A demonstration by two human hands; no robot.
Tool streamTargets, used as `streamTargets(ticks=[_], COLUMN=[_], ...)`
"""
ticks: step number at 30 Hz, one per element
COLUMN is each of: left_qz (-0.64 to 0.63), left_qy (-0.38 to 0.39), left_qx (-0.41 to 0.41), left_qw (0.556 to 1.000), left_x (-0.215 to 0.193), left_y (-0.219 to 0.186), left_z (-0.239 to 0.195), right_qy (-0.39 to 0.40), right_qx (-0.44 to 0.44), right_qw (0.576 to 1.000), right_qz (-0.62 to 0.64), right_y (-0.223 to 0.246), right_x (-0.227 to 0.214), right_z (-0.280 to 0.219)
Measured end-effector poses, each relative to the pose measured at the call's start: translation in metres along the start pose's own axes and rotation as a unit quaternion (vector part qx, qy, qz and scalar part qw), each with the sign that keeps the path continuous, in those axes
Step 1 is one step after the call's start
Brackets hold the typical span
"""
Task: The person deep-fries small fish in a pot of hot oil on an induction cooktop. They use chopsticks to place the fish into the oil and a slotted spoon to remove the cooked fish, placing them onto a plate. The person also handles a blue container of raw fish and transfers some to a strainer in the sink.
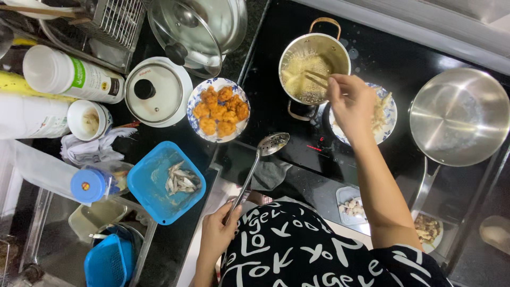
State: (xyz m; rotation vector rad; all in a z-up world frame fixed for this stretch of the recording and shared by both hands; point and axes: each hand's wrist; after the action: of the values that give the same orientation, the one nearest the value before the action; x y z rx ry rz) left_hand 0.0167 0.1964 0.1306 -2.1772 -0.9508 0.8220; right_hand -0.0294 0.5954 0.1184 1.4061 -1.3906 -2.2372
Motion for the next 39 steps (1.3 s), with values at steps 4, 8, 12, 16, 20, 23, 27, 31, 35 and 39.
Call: streamTargets(ticks=[4,8,12,16,20,23,27,31,35,39], left_qz=[-0.025,-0.019,-0.029,-0.054,-0.076,-0.077,-0.081,-0.079,-0.108,-0.084], left_qy=[0.033,0.056,0.058,0.06,0.054,0.05,0.063,0.059,0.054,0.059], left_qx=[-0.024,-0.026,-0.023,-0.036,-0.038,-0.043,-0.039,-0.044,-0.048,-0.046], left_qw=[0.999,0.998,0.998,0.996,0.995,0.995,0.994,0.994,0.992,0.994], left_x=[-0.003,-0.007,-0.012,-0.014,-0.015,-0.016,-0.013,-0.013,-0.012,-0.014], left_y=[-0.01,-0.011,-0.009,-0.003,-0.002,-0.001,0.003,0.003,0.006,0.007], left_z=[0.008,0.011,0.01,0.009,0.006,0.006,0.006,0.006,0.004,0.003], right_qy=[0.048,0.018,-0.02,-0.033,0.068,0.054,0.072,0.009,-0.067,-0.027], right_qx=[0.035,0.03,0.024,-0.043,-0.005,0.072,0.052,0.05,-0.067,-0.056], right_qw=[0.994,0.999,0.999,0.997,0.997,0.992,0.991,0.998,0.99,0.996], right_qz=[0.09,0.042,0.004,-0.054,0.038,0.084,0.097,0.032,-0.105,-0.068], right_y=[-0.003,-0.006,-0.003,-0.002,-0.004,-0.006,-0.007,-0.003,-0.009,-0.019], right_x=[-0.003,-0.007,-0.012,-0.001,0.008,0.009,0.003,-0.004,-0.005,0.001], right_z=[0.0,0.001,0.005,0.006,0.009,0.009,0.006,0.014,0.015,0.018])
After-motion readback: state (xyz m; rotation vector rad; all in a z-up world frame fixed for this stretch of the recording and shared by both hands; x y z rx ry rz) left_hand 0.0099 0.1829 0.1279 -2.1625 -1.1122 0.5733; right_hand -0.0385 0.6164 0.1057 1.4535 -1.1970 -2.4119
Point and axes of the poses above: each hand's wrist, its own z-axis towards the middle knuckle, its own x-axis out of the palm, y = z × x, and after that the axes turned 9 degrees about -z, right-handed
